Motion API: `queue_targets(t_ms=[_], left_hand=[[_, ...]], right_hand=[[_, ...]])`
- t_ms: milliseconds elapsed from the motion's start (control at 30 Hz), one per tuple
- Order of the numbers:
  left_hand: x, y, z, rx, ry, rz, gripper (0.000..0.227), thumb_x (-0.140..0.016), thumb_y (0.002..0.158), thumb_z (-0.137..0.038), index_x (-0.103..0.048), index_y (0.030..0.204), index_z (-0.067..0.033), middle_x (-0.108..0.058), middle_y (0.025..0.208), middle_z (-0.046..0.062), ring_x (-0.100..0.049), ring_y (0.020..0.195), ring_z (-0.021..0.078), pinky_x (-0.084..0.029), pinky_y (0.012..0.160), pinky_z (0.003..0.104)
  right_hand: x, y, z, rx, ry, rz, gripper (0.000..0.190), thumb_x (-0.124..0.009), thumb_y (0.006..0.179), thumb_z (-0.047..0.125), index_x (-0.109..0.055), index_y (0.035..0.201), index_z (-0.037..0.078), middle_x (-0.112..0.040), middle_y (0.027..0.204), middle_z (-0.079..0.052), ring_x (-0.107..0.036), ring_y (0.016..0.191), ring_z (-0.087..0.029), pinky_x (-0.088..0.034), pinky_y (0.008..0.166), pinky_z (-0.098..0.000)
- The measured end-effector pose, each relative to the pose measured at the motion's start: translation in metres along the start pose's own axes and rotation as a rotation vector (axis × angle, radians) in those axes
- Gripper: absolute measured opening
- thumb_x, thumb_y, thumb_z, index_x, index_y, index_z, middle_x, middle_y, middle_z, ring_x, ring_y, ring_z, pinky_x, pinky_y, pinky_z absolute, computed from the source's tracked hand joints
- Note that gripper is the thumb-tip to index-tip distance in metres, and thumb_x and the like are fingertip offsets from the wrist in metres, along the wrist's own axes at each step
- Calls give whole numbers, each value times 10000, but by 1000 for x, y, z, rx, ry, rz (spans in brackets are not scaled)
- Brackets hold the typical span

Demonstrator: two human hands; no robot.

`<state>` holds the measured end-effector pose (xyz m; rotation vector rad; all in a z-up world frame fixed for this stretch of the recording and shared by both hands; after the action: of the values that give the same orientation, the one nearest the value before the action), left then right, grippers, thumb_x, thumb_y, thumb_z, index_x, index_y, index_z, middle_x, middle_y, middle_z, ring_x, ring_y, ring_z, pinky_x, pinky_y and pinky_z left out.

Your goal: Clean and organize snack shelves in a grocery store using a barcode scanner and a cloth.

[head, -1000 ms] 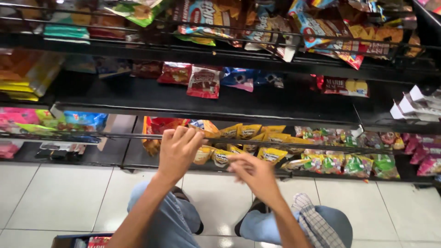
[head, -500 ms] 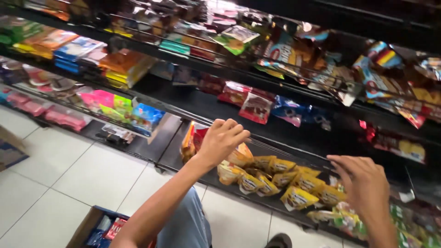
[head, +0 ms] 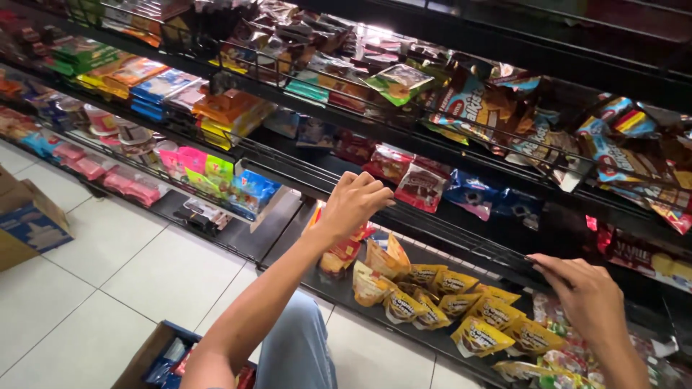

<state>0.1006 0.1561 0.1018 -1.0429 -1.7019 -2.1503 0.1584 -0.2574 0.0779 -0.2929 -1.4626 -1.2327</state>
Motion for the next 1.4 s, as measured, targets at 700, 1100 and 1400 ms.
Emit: queue_targets(t_ms=[700, 1100, 1400], left_hand=[[-6, -3, 15, 31, -79, 39, 133, -709, 920, -285, -674, 931, -157, -605, 845, -9, -587, 868, 196, -417, 800, 369], [-2, -1, 13, 14, -114, 74, 123, -709, 913, -264, -673, 938, -150, -620, 842, -13, -588, 848, 203, -412, 786, 385], [-11, -5, 12, 55, -107, 124, 110, -690, 930, -253, -715, 989, -164, -625, 854, -20, -579, 839, 182, -407, 808, 374]], right_hand=[[-7, 15, 13, -53, -59, 46, 290, -657, 900, 322, -758, 1168, 364, -731, 881, 31, -636, 788, -231, -513, 772, -339], [-11, 15, 14, 101, 21, 2, 304, -677, 885, 251, -766, 1176, 257, -742, 894, 27, -662, 840, -182, -461, 749, -343], [-12, 17, 14, 96, 46, -32, 265, -689, 914, 235, -768, 1166, 249, -749, 910, 27, -663, 824, -188, -459, 750, -344]])
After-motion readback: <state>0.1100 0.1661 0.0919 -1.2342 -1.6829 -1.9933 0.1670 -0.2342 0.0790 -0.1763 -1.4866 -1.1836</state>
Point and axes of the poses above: each hand's wrist, its own y-axis towards the middle knuckle, its own x-axis out of the back of the hand, z = x × y, the point moved 2 cm from there along y, towards the middle knuckle
